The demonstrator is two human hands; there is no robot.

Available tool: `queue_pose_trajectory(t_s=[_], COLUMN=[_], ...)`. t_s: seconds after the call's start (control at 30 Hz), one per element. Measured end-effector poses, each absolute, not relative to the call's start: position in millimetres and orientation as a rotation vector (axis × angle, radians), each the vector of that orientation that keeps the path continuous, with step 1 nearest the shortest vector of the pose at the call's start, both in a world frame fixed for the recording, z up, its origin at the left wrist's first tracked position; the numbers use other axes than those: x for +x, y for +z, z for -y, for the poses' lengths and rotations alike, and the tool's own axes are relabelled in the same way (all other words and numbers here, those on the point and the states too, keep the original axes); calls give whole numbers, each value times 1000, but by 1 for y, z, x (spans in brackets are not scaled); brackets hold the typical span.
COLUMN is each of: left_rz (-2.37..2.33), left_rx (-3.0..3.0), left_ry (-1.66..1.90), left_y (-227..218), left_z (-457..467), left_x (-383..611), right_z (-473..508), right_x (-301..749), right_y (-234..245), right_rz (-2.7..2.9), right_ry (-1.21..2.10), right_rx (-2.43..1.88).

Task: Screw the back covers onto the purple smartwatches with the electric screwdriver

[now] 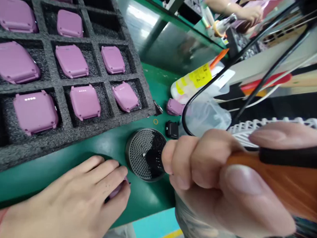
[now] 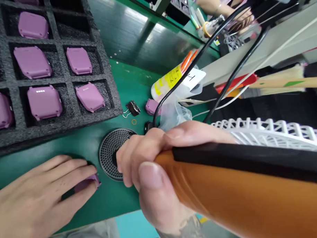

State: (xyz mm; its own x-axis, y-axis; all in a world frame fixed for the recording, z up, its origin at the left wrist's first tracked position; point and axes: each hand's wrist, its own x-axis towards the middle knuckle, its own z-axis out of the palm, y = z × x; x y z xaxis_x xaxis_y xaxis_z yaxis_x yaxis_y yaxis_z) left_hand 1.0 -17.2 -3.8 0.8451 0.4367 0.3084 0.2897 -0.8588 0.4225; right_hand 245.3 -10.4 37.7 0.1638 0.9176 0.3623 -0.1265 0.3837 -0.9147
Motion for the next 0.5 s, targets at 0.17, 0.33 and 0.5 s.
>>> queue_pose_trajectory(t_s=[0.17, 0.33, 0.5], left_rz=[-612, -577, -577], left_rx=[2579, 2603, 2599], left_ry=[616, 599, 586], left_y=[-7, 1, 4], left_z=[20, 11, 6], left_x=[0, 0, 2], right_z=[7, 14, 14], right_x=[239, 246, 257], right_y=[31, 36, 44], right_rz=[1180, 1157, 1253], right_ry=[883, 944, 1089], right_rx=[-805, -847, -839])
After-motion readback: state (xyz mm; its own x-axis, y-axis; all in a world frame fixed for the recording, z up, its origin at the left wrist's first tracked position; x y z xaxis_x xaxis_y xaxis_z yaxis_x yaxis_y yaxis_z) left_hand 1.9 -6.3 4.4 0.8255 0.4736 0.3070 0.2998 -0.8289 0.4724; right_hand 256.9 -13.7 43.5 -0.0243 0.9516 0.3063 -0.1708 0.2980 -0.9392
